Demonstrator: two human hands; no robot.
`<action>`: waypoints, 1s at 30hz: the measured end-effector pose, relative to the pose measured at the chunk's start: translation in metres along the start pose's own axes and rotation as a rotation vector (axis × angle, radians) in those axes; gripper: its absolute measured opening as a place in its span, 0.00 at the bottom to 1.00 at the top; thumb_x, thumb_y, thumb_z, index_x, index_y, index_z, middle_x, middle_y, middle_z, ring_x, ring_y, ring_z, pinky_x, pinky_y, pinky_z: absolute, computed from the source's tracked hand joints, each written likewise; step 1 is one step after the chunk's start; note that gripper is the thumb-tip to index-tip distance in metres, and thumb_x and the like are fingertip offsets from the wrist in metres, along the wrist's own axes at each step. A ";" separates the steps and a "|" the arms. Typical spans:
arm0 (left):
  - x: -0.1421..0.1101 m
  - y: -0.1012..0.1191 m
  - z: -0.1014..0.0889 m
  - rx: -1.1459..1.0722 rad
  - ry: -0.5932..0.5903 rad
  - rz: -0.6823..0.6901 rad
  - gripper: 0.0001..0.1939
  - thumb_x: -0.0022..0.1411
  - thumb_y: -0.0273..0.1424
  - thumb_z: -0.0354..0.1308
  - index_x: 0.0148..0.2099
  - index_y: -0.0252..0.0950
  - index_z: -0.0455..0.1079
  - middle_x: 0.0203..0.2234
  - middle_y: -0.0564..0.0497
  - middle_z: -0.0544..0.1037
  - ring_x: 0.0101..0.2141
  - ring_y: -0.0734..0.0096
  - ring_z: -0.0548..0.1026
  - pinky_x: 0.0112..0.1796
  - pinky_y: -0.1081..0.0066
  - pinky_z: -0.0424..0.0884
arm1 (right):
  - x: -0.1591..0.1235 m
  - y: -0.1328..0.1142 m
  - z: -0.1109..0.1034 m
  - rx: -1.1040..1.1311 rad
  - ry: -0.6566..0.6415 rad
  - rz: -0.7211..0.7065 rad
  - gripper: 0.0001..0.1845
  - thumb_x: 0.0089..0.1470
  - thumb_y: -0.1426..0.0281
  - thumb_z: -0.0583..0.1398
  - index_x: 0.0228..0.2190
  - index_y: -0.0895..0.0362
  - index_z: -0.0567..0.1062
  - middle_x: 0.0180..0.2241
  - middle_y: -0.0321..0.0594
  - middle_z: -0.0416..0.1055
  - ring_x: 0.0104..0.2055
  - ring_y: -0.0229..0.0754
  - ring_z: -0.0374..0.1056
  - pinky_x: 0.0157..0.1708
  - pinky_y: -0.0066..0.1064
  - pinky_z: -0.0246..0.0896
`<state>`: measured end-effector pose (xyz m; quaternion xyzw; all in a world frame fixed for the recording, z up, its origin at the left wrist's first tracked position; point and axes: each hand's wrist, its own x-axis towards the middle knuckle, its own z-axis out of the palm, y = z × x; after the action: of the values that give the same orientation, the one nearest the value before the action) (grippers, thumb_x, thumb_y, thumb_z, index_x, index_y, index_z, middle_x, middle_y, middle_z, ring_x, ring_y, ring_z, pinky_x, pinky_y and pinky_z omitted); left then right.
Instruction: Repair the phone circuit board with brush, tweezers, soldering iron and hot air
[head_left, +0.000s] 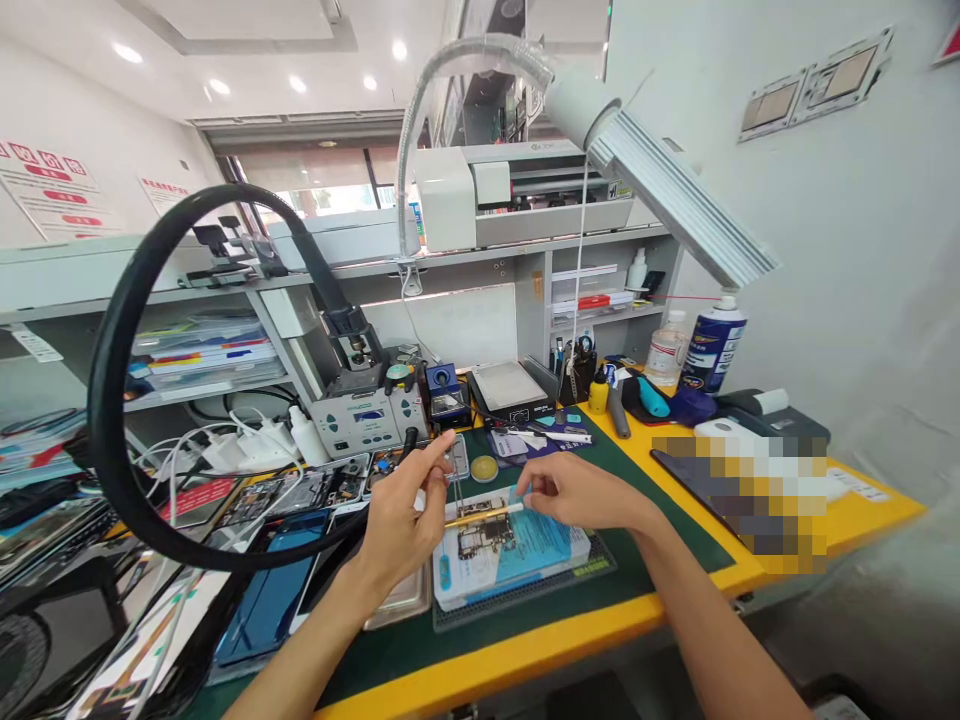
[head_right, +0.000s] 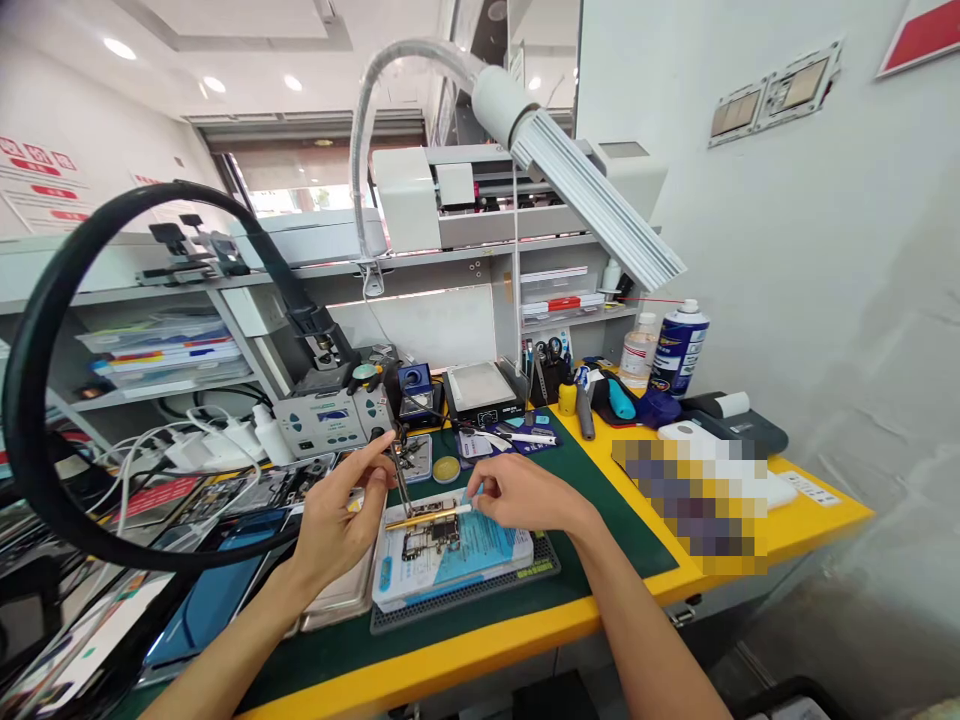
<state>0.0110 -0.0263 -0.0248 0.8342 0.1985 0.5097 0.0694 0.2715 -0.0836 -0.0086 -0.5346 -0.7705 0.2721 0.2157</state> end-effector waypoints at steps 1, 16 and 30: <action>0.000 0.000 0.000 -0.001 0.002 0.003 0.26 0.69 0.19 0.50 0.66 0.39 0.63 0.34 0.51 0.76 0.33 0.76 0.74 0.36 0.75 0.71 | 0.000 0.000 0.001 0.000 0.003 -0.002 0.10 0.59 0.69 0.58 0.38 0.59 0.78 0.24 0.37 0.70 0.24 0.38 0.64 0.22 0.26 0.52; 0.003 0.003 -0.001 0.021 -0.001 0.010 0.26 0.68 0.18 0.50 0.65 0.38 0.63 0.34 0.52 0.76 0.34 0.75 0.75 0.38 0.74 0.72 | 0.002 0.001 0.005 -0.009 0.033 -0.019 0.08 0.58 0.70 0.59 0.36 0.59 0.78 0.26 0.38 0.72 0.26 0.38 0.66 0.23 0.26 0.54; 0.001 0.000 -0.003 0.020 -0.017 -0.006 0.26 0.68 0.19 0.51 0.66 0.37 0.63 0.35 0.51 0.76 0.34 0.76 0.75 0.36 0.75 0.72 | 0.005 0.000 0.007 0.036 -0.029 -0.012 0.09 0.60 0.68 0.58 0.38 0.58 0.77 0.26 0.38 0.72 0.25 0.39 0.65 0.22 0.26 0.53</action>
<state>0.0089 -0.0263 -0.0224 0.8387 0.2055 0.5002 0.0641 0.2655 -0.0807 -0.0135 -0.5221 -0.7717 0.2924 0.2155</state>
